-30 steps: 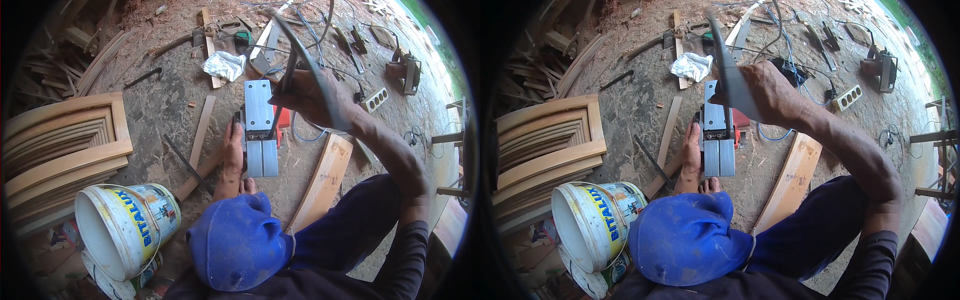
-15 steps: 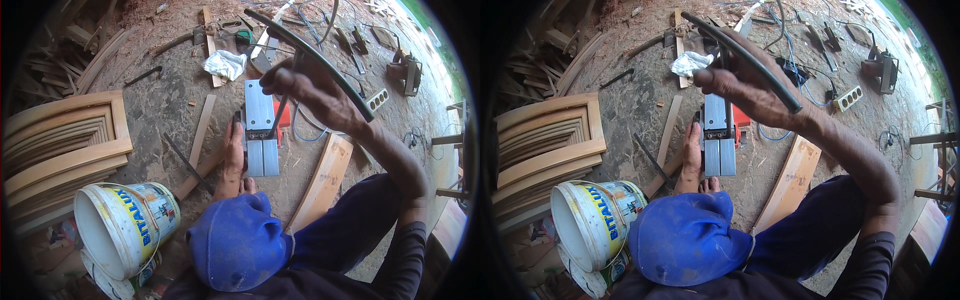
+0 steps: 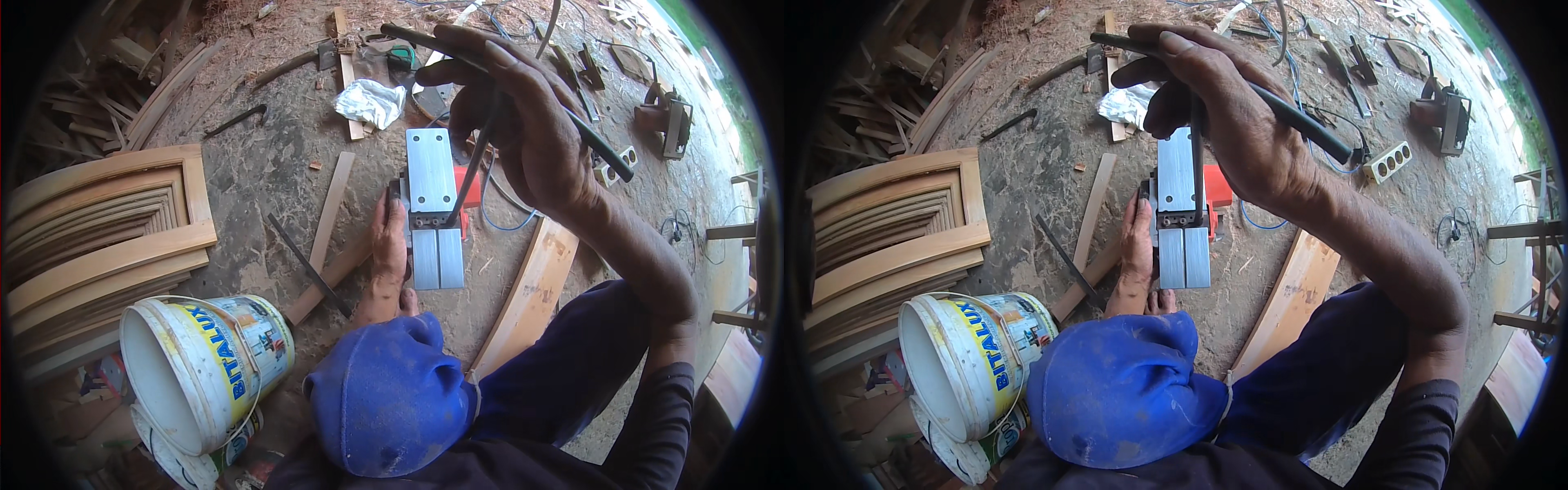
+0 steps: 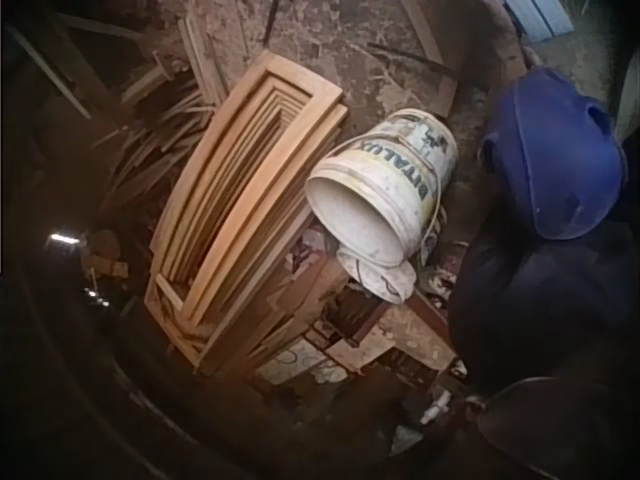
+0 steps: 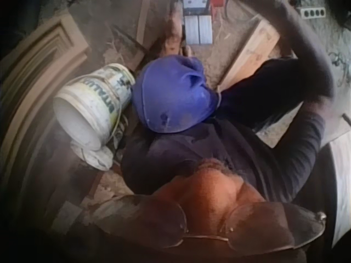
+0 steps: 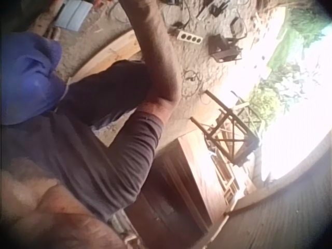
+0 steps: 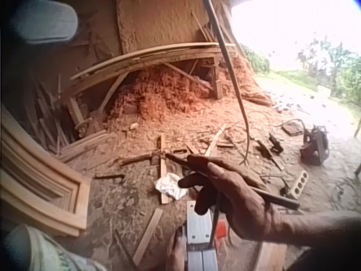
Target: The person sits on the floor and assembles a handheld power tool by attaching a metal base plate to the motor housing. They use a screwdriver to tighten screws and a hammer to tap the components into alignment.
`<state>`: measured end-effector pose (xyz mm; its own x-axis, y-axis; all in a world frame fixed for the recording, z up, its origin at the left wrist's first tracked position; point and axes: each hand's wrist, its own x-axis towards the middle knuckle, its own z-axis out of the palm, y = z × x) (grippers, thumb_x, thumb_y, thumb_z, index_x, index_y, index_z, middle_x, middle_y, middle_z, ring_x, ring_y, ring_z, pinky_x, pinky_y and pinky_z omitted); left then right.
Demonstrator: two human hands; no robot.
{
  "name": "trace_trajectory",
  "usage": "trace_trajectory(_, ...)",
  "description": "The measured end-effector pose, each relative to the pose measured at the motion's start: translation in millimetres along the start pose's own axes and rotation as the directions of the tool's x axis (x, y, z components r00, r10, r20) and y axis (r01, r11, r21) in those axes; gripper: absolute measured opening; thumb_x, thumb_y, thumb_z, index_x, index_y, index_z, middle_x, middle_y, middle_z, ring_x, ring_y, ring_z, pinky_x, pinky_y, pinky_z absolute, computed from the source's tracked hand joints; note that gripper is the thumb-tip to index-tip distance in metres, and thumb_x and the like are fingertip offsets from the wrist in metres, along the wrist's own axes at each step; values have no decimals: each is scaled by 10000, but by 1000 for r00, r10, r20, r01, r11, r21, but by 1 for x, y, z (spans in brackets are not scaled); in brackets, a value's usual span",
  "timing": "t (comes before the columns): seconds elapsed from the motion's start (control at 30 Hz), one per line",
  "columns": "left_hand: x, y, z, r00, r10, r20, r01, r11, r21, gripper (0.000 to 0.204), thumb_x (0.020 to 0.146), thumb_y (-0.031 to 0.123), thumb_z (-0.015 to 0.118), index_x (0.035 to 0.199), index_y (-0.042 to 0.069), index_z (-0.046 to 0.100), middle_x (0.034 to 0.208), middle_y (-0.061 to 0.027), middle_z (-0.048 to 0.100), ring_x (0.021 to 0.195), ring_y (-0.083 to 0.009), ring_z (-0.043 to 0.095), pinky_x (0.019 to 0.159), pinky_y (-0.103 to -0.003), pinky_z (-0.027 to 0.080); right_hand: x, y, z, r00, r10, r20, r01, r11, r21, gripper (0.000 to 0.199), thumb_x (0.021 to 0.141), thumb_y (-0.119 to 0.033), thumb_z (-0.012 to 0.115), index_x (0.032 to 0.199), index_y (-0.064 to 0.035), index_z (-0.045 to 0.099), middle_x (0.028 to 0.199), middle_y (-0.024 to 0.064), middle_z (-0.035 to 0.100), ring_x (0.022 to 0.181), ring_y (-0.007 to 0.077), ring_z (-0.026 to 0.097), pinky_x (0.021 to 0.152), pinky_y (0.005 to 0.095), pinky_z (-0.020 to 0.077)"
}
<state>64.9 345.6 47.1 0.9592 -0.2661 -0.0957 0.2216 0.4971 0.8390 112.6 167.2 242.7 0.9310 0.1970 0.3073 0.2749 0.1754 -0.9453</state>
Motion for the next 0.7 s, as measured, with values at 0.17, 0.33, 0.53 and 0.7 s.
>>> trace_trajectory(0.17,3,-4,-11,999,-1,-33,0,999,-42,513,1089,376,343,1428,-2,414,1243,-225,637,1049,-332,709,870,-467,631,4,-3,1,996,22,89,-32,993,114,570,1049,-383,377,1449,5,495,1180,167,694,746,115,566,698,260,487)
trace_trajectory(0.33,4,-11,-16,999,39,-20,-39,999,12,516,1090,380,338,1429,-3,408,1268,-226,622,1050,-334,708,881,-462,628,1,-10,10,994,3,106,-8,999,47,561,1056,-375,368,1433,15,513,1163,164,705,746,117,579,683,255,479)
trace_trajectory(0.53,4,-23,-26,991,37,-128,-41,998,-36,464,1092,339,371,1399,-3,440,1256,-180,619,1066,-273,683,913,-404,583,3,-9,10,996,-62,62,53,989,136,541,1068,-339,351,1441,24,499,1203,204,687,726,126,596,704,273,517)
trace_trajectory(0.7,2,-26,-30,986,-3,-169,-10,997,-76,433,1094,309,396,1387,-5,458,1245,-148,619,1088,-227,657,958,-361,539,5,-3,9,998,-38,47,30,988,152,556,1066,-356,354,1453,21,485,1247,213,669,754,133,611,717,287,526)
